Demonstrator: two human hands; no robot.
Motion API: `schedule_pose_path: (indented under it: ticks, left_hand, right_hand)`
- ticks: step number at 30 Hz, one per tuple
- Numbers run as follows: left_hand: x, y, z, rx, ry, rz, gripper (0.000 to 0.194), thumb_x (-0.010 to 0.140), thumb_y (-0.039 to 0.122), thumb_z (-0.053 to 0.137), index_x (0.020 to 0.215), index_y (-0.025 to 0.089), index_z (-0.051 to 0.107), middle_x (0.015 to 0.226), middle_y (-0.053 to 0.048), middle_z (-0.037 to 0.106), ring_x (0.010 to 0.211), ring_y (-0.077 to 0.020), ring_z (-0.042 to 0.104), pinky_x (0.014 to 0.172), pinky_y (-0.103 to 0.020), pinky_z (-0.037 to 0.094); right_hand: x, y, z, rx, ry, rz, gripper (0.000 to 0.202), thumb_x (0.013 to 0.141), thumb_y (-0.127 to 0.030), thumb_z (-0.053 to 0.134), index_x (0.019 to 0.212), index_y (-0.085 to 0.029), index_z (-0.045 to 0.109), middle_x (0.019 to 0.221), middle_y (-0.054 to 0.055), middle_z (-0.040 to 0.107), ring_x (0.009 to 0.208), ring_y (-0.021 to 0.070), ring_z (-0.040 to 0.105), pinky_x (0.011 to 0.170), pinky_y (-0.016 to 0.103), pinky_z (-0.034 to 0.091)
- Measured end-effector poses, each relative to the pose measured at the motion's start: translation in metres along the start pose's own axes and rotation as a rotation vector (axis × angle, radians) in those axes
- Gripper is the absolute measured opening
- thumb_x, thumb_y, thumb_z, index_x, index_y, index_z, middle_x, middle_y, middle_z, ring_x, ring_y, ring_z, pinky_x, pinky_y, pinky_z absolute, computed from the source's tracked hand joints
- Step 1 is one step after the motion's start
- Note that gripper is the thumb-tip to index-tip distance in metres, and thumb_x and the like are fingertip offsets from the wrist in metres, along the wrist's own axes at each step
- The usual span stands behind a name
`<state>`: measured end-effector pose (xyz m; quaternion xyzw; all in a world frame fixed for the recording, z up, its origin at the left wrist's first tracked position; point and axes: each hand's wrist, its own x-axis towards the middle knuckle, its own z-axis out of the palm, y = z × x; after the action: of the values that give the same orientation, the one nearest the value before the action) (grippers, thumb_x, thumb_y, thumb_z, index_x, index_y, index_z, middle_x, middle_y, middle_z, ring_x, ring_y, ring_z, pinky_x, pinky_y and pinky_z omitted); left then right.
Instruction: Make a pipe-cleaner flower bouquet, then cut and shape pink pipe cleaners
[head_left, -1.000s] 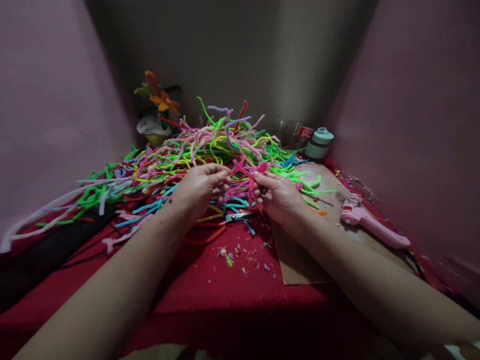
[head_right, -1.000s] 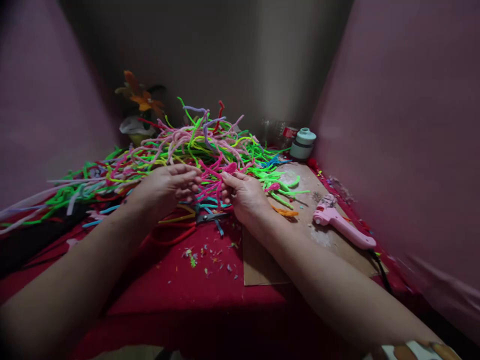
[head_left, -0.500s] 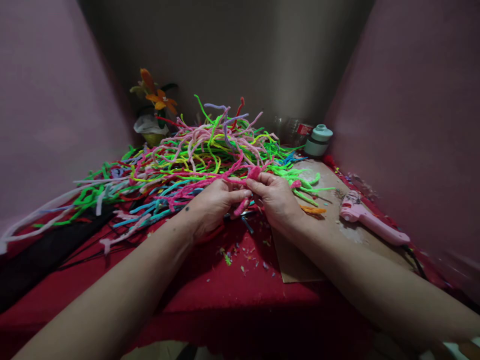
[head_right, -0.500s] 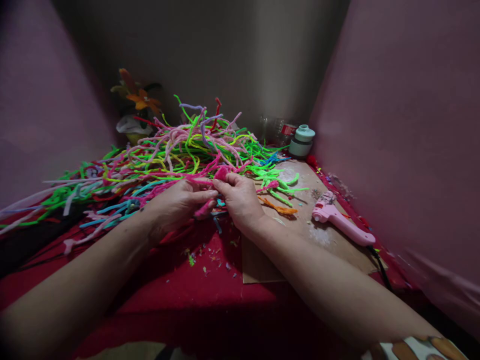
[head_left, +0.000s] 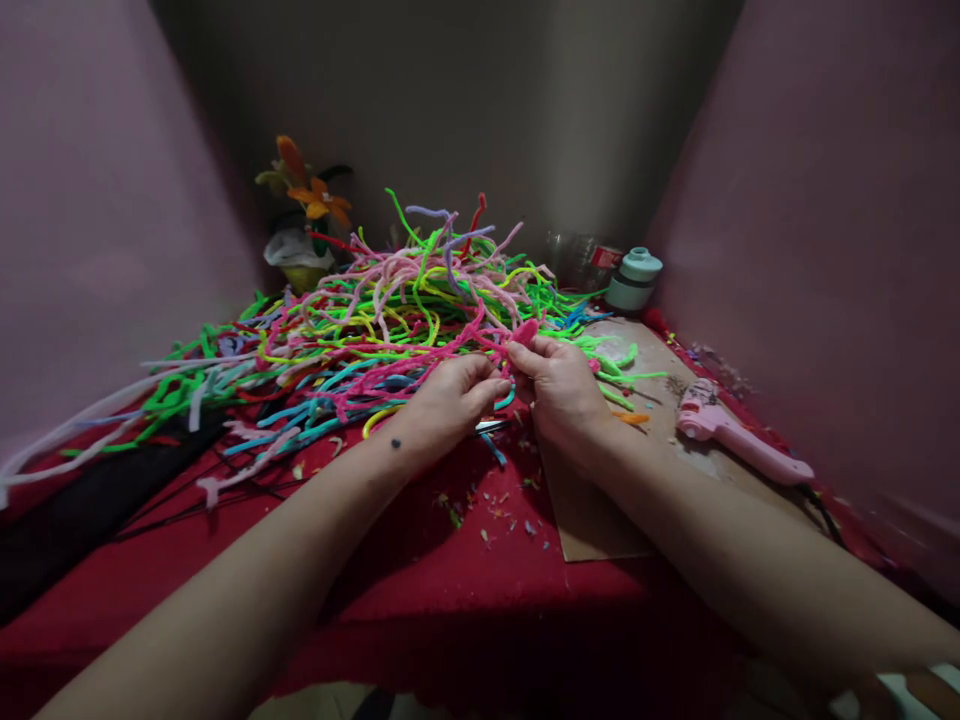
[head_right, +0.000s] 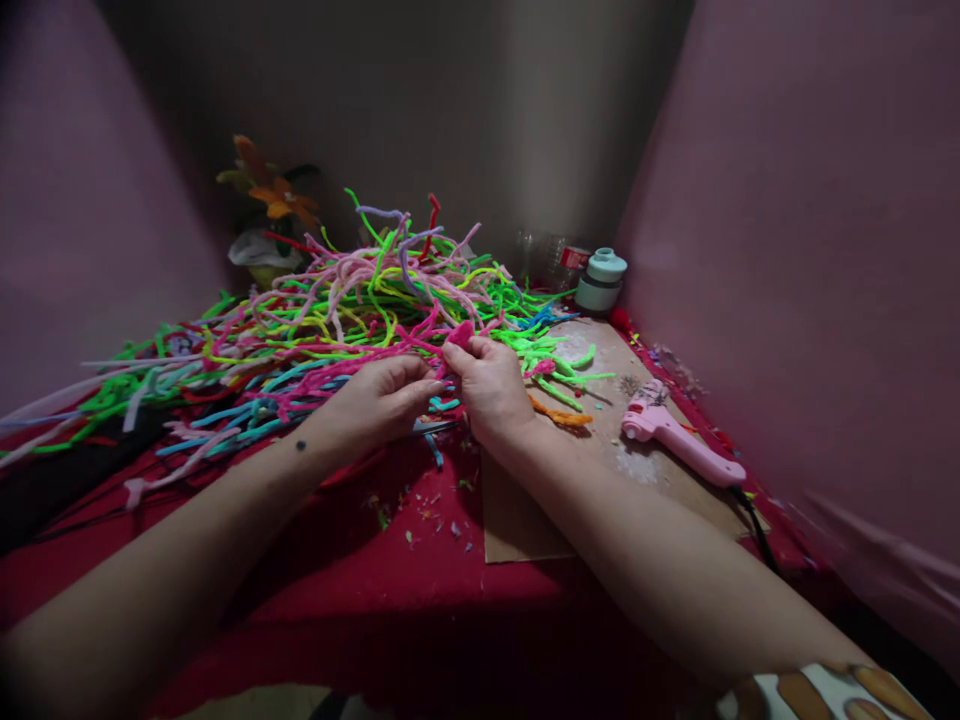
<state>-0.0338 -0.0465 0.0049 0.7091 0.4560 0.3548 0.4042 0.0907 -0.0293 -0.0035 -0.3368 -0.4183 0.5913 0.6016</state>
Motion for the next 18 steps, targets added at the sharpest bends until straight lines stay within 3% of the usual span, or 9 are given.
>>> schedule_pose_path:
  ticks: [3,5,10,14,18]
  left_hand:
    - [0.003,-0.006,0.006,0.163,0.109,0.137,0.019,0.078,0.026,0.053,0.064,0.017,0.044,0.056,0.006,0.042,0.050,-0.0072,0.035,0.049,-0.022,0.028]
    - [0.002,-0.007,0.008,0.151,0.124,0.161,0.015,0.078,0.025,0.054,0.069,0.018,0.045,0.058,0.006,0.044,0.052,-0.0077,0.038,0.051,-0.022,0.030]
    - [-0.003,0.001,-0.003,-0.045,-0.081,0.008,0.021,0.075,0.035,0.059,0.079,0.017,0.051,0.061,0.004,0.052,0.052,-0.0096,0.048,0.050,-0.023,0.036]
    - [0.000,0.002,-0.013,-0.147,0.046,0.019,0.034,0.071,0.042,0.064,0.090,0.014,0.059,0.081,-0.002,0.062,0.065,-0.0113,0.054,0.057,-0.023,0.041]
    - [0.004,-0.005,-0.011,-0.339,0.055,-0.009,0.032,0.068,0.038,0.068,0.088,0.014,0.061,0.072,-0.001,0.063,0.059,-0.0110,0.054,0.056,-0.023,0.042]
  right_hand:
    - [0.002,0.001,0.000,0.017,0.046,0.045,0.021,0.066,-0.020,0.065,0.058,-0.016,0.046,0.045,-0.008,0.040,0.038,0.0040,0.033,0.039,0.019,0.026]
    - [0.003,0.002,-0.001,0.030,0.061,0.059,0.023,0.066,-0.020,0.065,0.057,-0.017,0.044,0.044,-0.008,0.037,0.038,0.0037,0.030,0.037,0.019,0.023]
    - [0.005,0.000,-0.003,0.024,0.062,0.039,0.023,0.064,-0.020,0.066,0.055,-0.017,0.045,0.043,-0.007,0.039,0.037,0.0042,0.031,0.037,0.020,0.020]
    - [0.003,0.001,-0.004,0.009,-0.002,0.064,0.021,0.061,-0.023,0.069,0.057,-0.016,0.050,0.045,-0.007,0.041,0.039,0.0047,0.033,0.037,0.020,0.022]
    - [0.000,0.005,-0.003,-0.003,-0.121,0.098,0.018,0.062,-0.027,0.069,0.062,-0.015,0.055,0.048,-0.005,0.045,0.041,0.0054,0.036,0.039,0.021,0.025]
